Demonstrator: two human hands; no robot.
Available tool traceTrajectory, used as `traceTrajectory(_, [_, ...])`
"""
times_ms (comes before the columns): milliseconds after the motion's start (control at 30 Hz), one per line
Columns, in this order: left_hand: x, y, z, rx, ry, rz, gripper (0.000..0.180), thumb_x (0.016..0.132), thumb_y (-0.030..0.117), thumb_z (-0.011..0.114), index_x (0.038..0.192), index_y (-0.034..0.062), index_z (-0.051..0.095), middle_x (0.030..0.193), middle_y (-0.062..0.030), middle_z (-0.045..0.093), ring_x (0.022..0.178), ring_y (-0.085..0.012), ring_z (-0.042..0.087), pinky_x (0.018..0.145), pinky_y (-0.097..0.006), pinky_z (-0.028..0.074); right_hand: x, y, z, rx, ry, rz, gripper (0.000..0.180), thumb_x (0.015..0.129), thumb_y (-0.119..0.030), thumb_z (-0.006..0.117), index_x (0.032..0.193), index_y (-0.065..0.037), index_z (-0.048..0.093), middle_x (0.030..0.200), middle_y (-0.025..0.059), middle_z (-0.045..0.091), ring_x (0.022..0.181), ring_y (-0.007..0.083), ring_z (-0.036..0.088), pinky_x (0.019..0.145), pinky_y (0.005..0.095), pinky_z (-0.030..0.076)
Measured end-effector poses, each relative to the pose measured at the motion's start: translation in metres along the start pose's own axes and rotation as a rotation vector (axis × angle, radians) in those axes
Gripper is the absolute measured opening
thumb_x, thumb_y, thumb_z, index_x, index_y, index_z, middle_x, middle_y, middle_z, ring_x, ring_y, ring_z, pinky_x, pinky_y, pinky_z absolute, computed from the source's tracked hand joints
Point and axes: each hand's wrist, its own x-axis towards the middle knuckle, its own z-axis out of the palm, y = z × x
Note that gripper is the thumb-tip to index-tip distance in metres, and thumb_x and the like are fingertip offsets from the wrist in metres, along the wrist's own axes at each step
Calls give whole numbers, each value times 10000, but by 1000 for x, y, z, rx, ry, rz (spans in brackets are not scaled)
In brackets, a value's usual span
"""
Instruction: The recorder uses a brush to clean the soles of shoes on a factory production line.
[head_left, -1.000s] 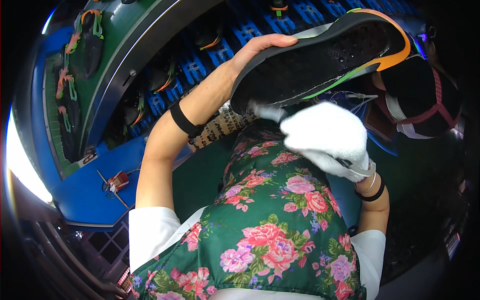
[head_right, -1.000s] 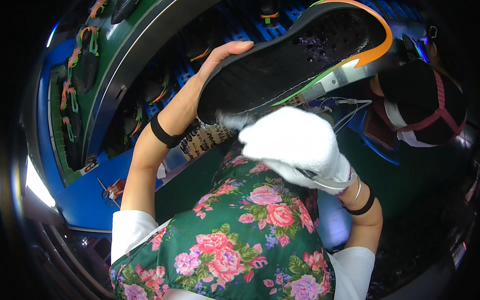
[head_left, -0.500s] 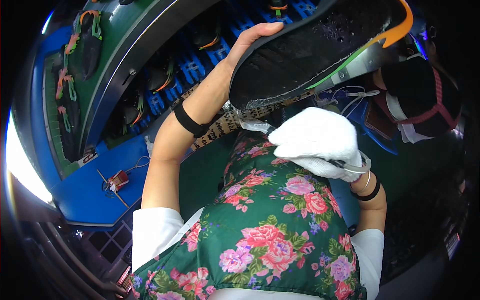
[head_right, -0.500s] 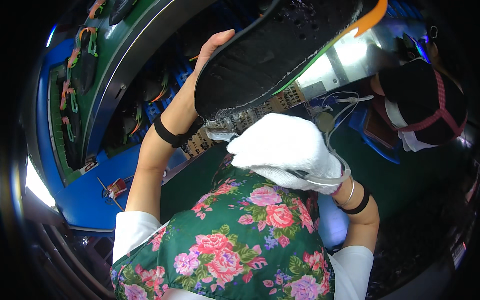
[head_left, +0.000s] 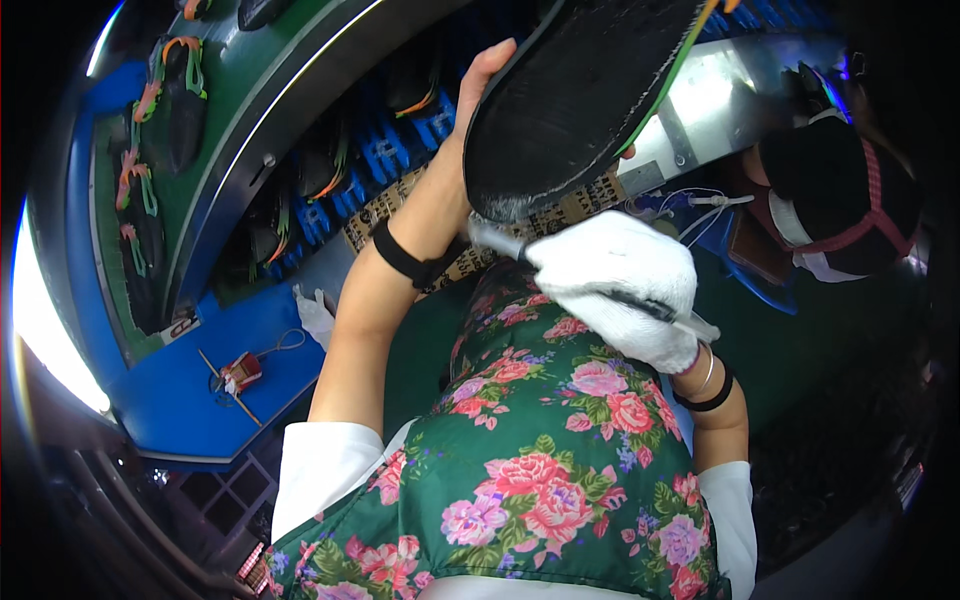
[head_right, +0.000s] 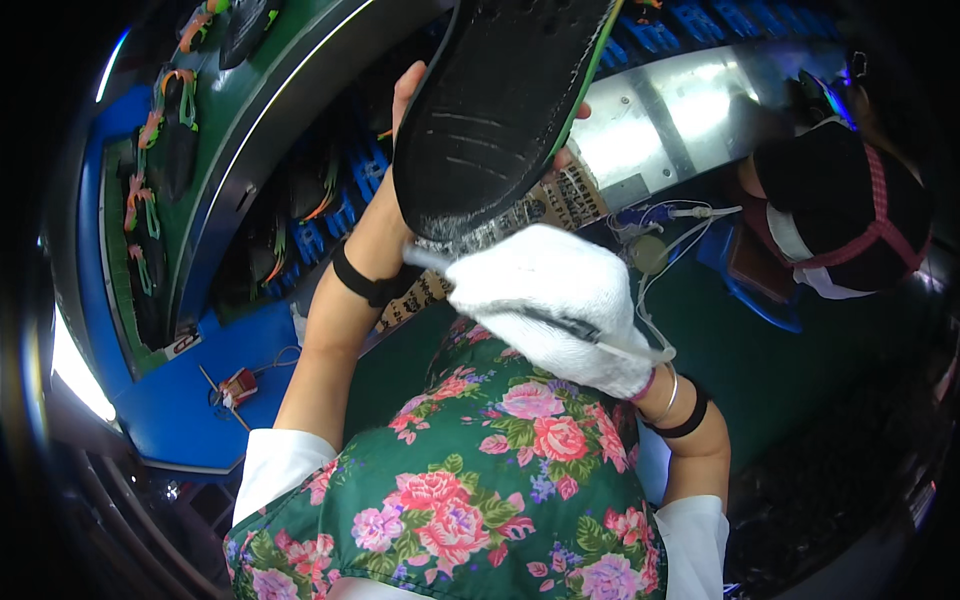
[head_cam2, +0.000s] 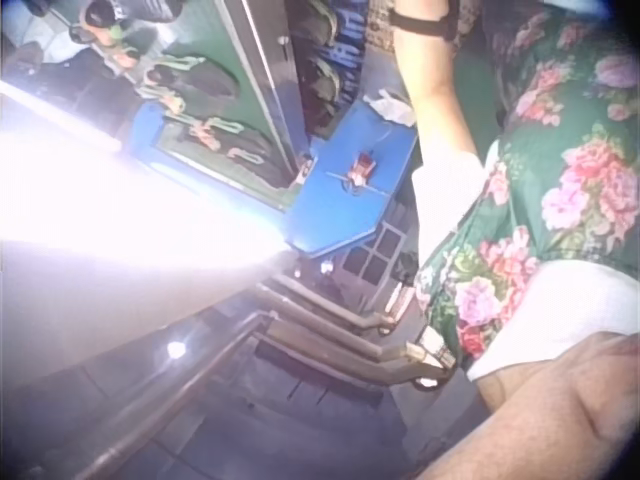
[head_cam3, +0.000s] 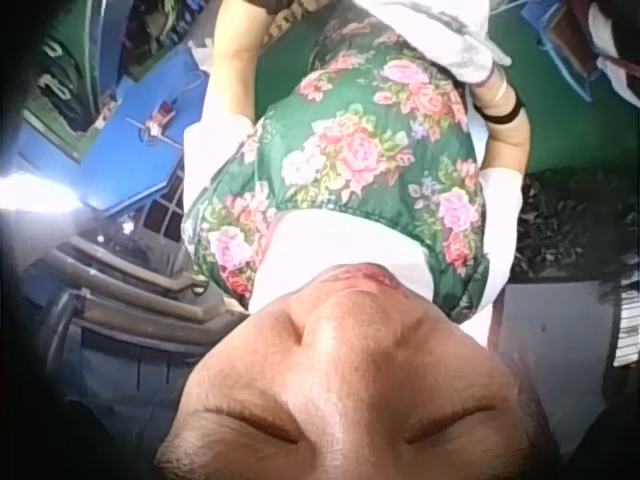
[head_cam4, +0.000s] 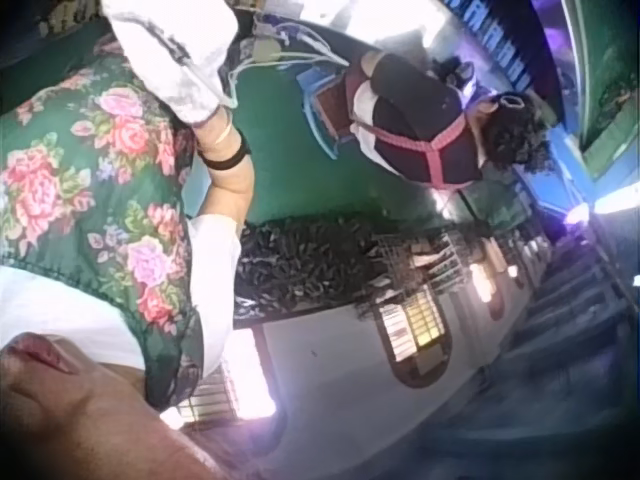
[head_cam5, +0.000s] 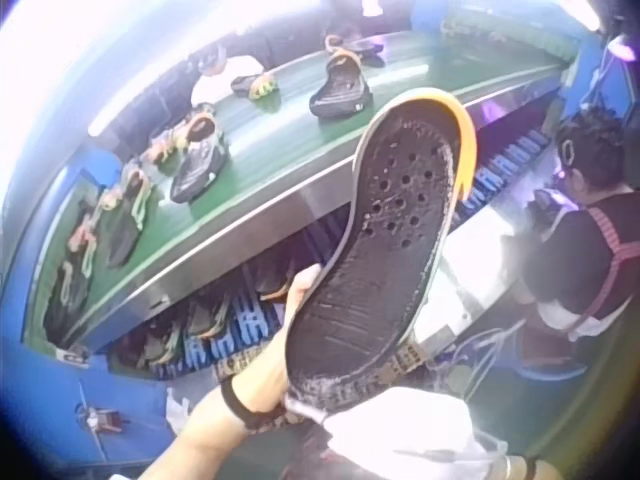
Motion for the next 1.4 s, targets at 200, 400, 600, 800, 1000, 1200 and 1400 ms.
traceTrajectory(200, [-7,-15,-6,-193,76,-41,963,893,696,479,1565,26,317,1501,-349,392,1259,-495,553,1052,-580,488,-5,21,-18,197,64,229,141,781,43,770,915,-1,771,978,134,766,907,211,736,833,324,577])
traceTrajectory(400, [-17,-46,14,-317,371,21,670,983,511,480,1432,15,516,1360,-231,605,1176,-399,637,1022,-588,502,14,28,-63,-63,123,240,126,798,12,785,921,-16,786,938,107,773,883,169,732,836,306,575])
traceTrajectory(600, [-27,-67,2,-346,200,-154,762,947,551,498,1467,-5,462,1328,-334,568,1134,-566,594,974,-661,500,42,53,-121,-551,285,-103,201,803,35,754,991,-30,784,995,107,771,907,188,737,820,302,582])
traceTrajectory(800, [-29,-63,0,-449,149,-60,780,941,552,508,1497,10,433,1407,-302,531,1201,-529,579,1013,-680,464,28,33,-75,-741,71,-245,223,818,-19,723,1029,-70,769,1052,111,754,925,259,719,846,353,558])
traceTrajectory(1000, [-25,-43,7,-302,125,127,937,888,626,514,1551,-8,323,1493,-337,418,1292,-509,518,1077,-639,434,20,6,-48,-414,143,-155,174,759,4,810,922,-45,774,938,102,764,822,231,730,731,327,575])
traceTrajectory(1200, [-16,-22,15,-263,91,68,1002,849,669,578,1578,47,286,1483,-331,413,1179,-519,581,988,-616,501,14,2,-32,-83,-192,-114,204,794,-29,760,997,-55,768,1001,118,759,893,266,729,787,350,577])
traceTrajectory(1400, [-9,-25,10,-302,-2,78,998,860,683,541,1581,44,280,1524,-334,361,1192,-527,569,1000,-619,486,3,5,-19,-20,53,50,164,753,14,803,908,-37,784,935,121,768,846,221,743,769,327,588])
